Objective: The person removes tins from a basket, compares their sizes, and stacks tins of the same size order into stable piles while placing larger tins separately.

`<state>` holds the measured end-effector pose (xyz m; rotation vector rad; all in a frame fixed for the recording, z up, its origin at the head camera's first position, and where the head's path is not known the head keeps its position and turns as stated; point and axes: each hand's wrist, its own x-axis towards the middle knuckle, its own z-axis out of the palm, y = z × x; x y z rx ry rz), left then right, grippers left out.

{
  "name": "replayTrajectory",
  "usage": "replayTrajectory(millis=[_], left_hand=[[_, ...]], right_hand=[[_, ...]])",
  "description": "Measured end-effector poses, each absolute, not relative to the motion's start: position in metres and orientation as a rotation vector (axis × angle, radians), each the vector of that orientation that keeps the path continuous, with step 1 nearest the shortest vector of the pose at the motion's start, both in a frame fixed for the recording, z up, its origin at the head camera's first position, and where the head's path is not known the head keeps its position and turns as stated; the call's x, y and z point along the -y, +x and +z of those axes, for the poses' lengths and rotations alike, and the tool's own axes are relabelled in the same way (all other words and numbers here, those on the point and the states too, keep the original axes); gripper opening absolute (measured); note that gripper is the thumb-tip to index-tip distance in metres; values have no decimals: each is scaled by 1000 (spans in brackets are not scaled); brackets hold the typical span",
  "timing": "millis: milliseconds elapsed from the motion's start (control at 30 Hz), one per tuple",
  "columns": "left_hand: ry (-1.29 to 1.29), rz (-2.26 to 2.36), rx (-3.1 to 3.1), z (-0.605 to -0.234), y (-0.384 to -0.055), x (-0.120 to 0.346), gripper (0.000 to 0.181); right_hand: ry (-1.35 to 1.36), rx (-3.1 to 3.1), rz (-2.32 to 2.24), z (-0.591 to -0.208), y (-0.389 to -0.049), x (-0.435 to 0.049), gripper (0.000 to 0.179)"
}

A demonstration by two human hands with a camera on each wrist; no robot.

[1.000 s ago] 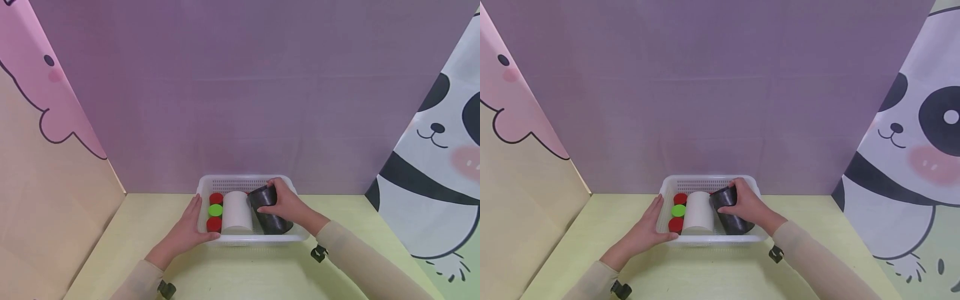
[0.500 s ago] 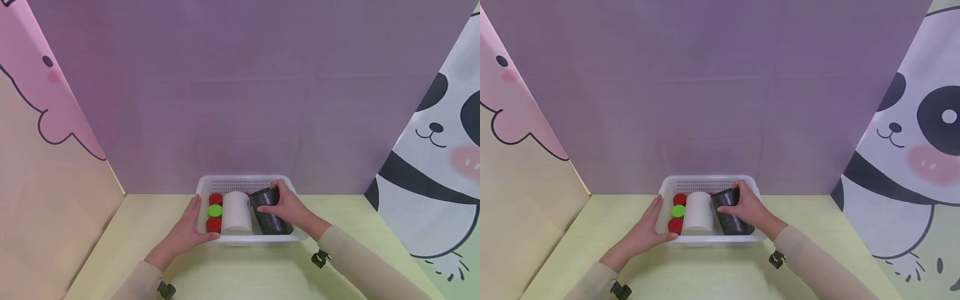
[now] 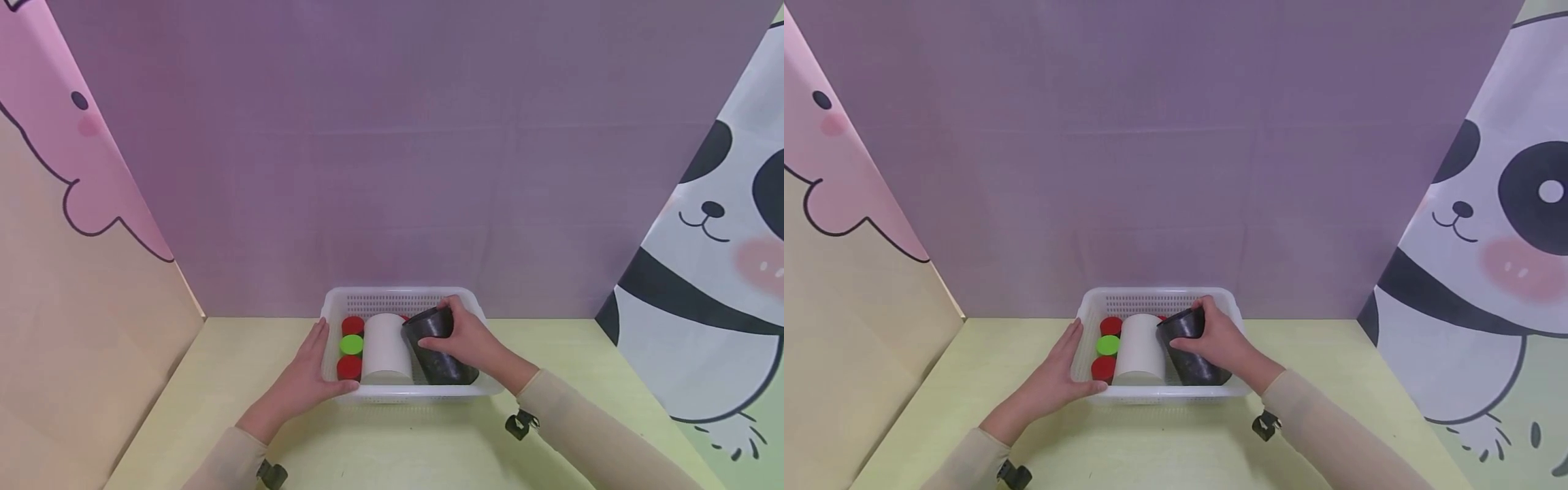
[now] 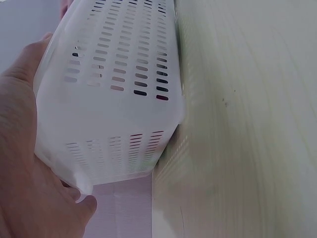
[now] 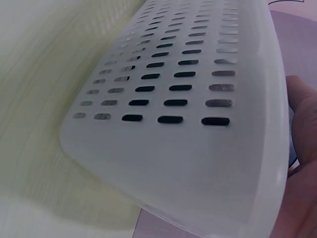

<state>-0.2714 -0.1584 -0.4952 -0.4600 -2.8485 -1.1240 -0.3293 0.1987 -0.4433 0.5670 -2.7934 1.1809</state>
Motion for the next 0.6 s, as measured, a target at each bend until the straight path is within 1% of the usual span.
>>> replayTrajectory(millis=[233,400,600], left_hand=[[-460,-1136,2848,-496,-272,159,137],[-453,-1126,2861,-495,-271,160,138],[-460,-1135,2840,-493,-269,159,137]], right_hand=[[538,2779,1193,-443,-328,-201,88],[456,2762,1208,-439,-329,-207,88],[387,2736,1229,-432,-331,-211,93]])
